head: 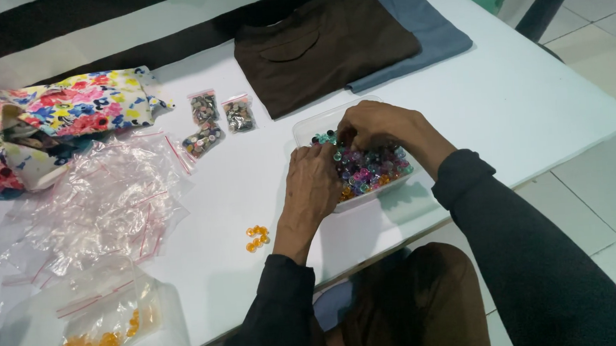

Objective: Sorting and packaging small beads into plastic bags

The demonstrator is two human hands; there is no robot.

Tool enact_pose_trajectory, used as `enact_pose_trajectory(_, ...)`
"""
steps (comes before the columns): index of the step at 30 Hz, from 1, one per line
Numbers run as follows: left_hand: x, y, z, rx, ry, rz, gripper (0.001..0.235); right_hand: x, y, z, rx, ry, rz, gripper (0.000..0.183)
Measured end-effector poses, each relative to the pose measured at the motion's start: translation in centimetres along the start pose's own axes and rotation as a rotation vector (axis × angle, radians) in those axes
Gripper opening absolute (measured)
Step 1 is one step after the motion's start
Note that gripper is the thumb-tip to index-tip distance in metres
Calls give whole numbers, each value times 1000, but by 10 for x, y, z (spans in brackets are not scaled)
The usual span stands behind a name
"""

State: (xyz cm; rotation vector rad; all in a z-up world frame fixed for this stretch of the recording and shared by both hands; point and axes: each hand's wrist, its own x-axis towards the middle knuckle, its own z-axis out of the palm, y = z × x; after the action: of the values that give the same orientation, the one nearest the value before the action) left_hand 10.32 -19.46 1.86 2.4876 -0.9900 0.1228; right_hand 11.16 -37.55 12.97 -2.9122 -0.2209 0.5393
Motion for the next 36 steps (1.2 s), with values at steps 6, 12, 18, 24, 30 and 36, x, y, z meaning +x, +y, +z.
enact_pose_trajectory(6,-11,21,-25,94,15,-29,44,20,11,24,-23,-22,-15,33)
enact_pose_trajectory(12,-18,40,-52,-151,83,-81,39,-20,5,-5,369,41,-53,25)
enact_pose_trajectory(18,-13,28,-32,-188,171,-81,37,-32,17,-11,648,54,-42,22)
enact_pose_trajectory(24,-12,23,-26,-76,158,-45,29,-32,15,-10,310,41,15,25)
enact_pose_trajectory(30,-7,18,-18,-75,156,-26,44,-17,-11,-1,128,167,-38,27)
enact_pose_trajectory(36,-16,36,-45,-74,136,-76,39,10,-3,33,-20,204,-38,24)
